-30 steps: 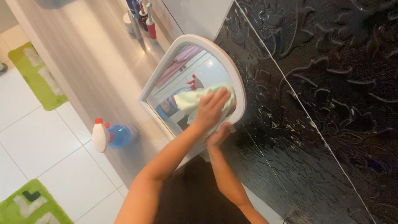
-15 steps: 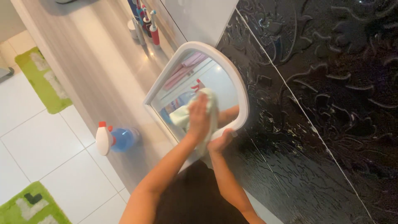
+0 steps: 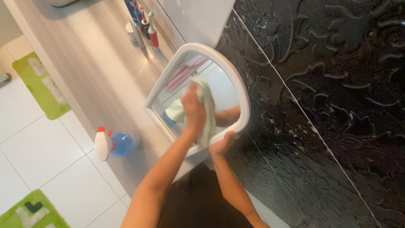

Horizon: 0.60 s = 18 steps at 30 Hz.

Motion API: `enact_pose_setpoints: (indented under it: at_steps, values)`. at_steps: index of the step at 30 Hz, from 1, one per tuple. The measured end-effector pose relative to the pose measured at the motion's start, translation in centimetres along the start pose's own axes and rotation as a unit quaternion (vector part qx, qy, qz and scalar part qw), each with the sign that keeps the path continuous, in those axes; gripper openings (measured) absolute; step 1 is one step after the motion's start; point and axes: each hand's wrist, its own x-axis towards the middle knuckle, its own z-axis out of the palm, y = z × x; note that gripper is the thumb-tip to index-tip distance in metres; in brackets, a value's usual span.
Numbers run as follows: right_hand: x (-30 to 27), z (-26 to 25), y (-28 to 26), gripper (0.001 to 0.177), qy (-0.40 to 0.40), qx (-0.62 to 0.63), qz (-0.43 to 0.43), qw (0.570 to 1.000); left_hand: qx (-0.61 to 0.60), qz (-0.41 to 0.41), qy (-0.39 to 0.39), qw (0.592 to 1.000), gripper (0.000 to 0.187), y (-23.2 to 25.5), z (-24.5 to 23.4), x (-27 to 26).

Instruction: The person retrieves a spray bottle and a cloth from under the bathroom sink, then sprays and wipes a small wall-mounted mirror repeatedly. They continue wiping the mirror surface with the cloth for the remainder of the clip.

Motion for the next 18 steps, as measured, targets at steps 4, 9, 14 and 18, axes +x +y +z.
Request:
enact_pose_setpoints:
  at_steps: [4,9,14,18]
  values:
    - [-0.4,0.4,-0.5,0.051,0.012,0.023,-0.012,1.0,-0.071,0.102,-0.075,0.989,0.039,2.3,1.0,-0.9]
    - [-0.4,1.8,-5.8,0.051,-0.019,-0.119,-0.104,0.987,-0.013,0.085,-0.007,0.996,0.036,-1.6,2.6,6.1]
    - [-0.1,0.1,-2.4,0.063,-0.02,0.0,0.053,0.998,0.008,0.052,0.001,0.999,0.036,-6.6,1.5,3.8]
    - [-0.5,0.0,-2.8,0.062,-0.08,-0.064,0.032,0.994,-0.005,-0.018,0.008,1.0,0.033,-10.6,-0.5,-1.3]
